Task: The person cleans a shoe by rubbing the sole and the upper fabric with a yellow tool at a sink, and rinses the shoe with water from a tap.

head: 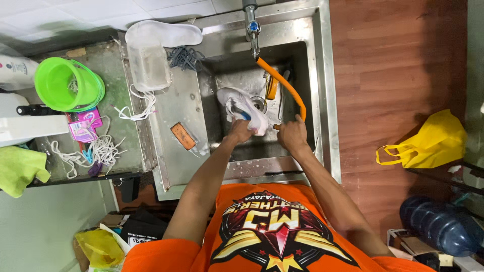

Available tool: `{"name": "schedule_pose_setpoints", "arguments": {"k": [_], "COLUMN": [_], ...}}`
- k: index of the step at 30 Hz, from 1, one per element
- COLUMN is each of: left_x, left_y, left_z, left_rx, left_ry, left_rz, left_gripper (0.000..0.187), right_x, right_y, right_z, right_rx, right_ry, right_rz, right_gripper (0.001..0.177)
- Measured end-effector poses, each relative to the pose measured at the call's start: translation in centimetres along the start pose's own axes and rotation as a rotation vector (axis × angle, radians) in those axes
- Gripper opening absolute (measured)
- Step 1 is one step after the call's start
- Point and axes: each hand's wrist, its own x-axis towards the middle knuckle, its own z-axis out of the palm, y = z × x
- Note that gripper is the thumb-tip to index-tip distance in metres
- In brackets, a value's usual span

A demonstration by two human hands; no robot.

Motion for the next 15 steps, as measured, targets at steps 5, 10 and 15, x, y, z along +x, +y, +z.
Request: {"name": "schedule_pose_setpoints", "arguments": {"k": [5, 10, 15], "left_x": [-1.4, -2.2, -2.5], "left_y": [1.2, 1.2, 0.3], "left_z": [-0.8, -0.9, -0.9], "left_rx": [0.018, 0.044, 0.005], "left_ry": [-0.020, -0.060, -0.166], "left_rz": [0.033, 0.016, 0.023], "left_gripper": [0.051, 0.047, 0.063], "right_x": [0.9, 1.7, 2.9], "right_y": [-0.6, -0.9, -1.3], "right_z": [-0.1, 0.5, 1.0], "right_rx": [0.106, 0.107, 0.110], "right_ry": [0.010, 0.013, 0.011], "right_rz": [-0.004, -0.018, -0.020], "right_gripper": [0.034, 0.031, 0.029]}}
